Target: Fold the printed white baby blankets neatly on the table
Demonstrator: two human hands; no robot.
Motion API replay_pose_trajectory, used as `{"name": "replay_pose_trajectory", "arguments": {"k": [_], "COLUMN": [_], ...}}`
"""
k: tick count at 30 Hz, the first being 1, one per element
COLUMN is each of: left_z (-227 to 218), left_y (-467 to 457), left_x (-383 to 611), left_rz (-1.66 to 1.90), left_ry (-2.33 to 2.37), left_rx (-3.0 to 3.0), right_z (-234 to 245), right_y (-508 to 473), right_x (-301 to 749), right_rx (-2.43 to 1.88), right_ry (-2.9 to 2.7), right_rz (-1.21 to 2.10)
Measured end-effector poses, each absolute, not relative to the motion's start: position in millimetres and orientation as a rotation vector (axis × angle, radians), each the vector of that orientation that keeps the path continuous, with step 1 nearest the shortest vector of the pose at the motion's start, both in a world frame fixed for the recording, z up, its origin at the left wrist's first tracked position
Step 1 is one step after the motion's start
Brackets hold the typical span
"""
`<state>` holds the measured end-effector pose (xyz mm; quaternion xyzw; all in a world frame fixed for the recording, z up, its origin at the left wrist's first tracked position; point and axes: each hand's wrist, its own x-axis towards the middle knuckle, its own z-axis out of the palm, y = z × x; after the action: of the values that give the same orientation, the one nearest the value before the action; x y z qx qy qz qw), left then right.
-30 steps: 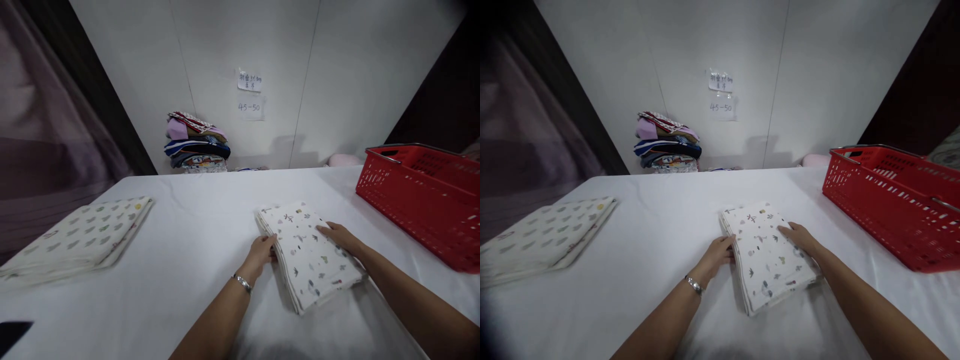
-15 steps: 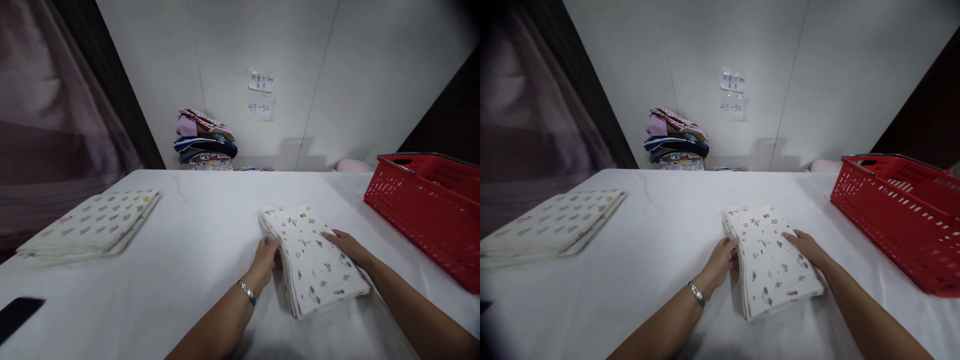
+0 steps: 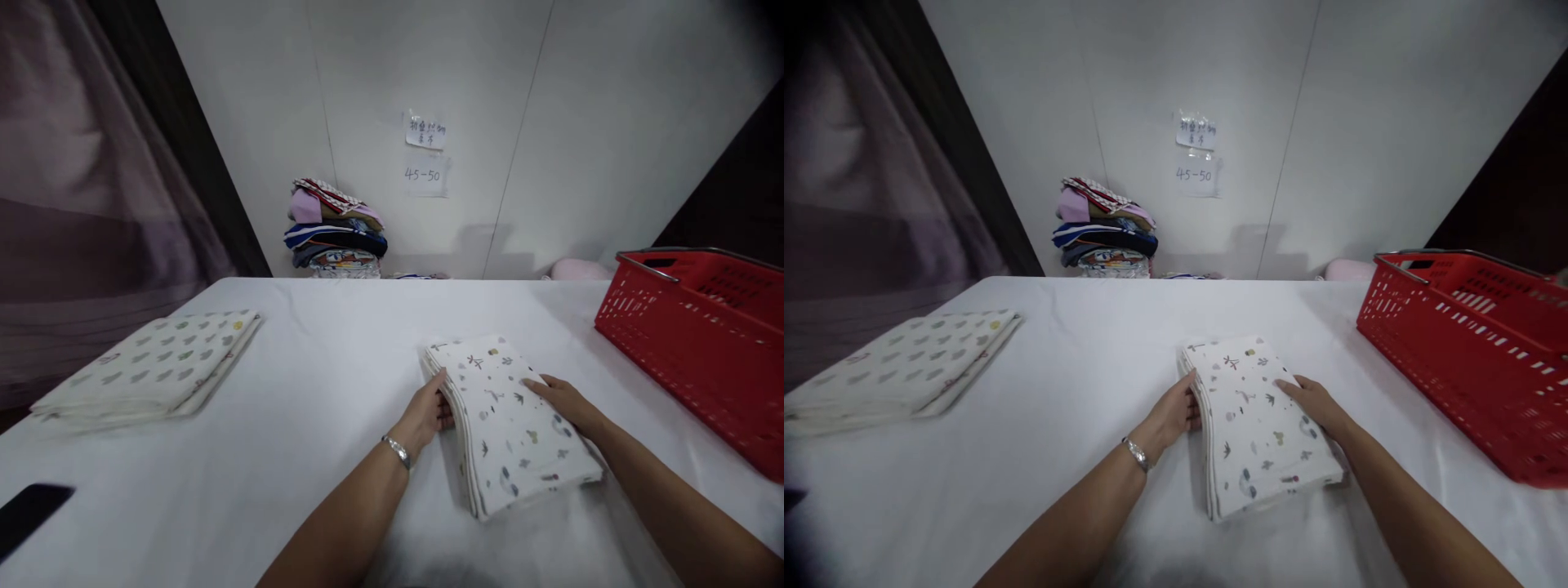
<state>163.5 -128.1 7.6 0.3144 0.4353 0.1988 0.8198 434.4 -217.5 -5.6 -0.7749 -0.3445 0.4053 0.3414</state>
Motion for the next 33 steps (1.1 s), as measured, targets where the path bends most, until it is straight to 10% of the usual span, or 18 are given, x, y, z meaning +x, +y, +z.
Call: {"name": "replay_pose_trajectory", "arguments": {"k": [8, 21, 33], "left_z": [12, 12, 51], "left_y": [-116, -122, -153], "left_x": [173, 181, 153], "left_rz": [0.525, 0.737, 0.72], "left_ry": [1.087, 1.042, 0.773], "left_rx": [0.985, 1.046, 0.873], "right_z": [10, 59, 83], "right_y": [-214, -215, -225], "right_x": [429, 318, 283], "right_rx": [-2.031, -2.474, -2.15], "right_ry": [-1.033, -1.991, -2.009], "right_rz": [1.08, -0.127, 0.27]}}
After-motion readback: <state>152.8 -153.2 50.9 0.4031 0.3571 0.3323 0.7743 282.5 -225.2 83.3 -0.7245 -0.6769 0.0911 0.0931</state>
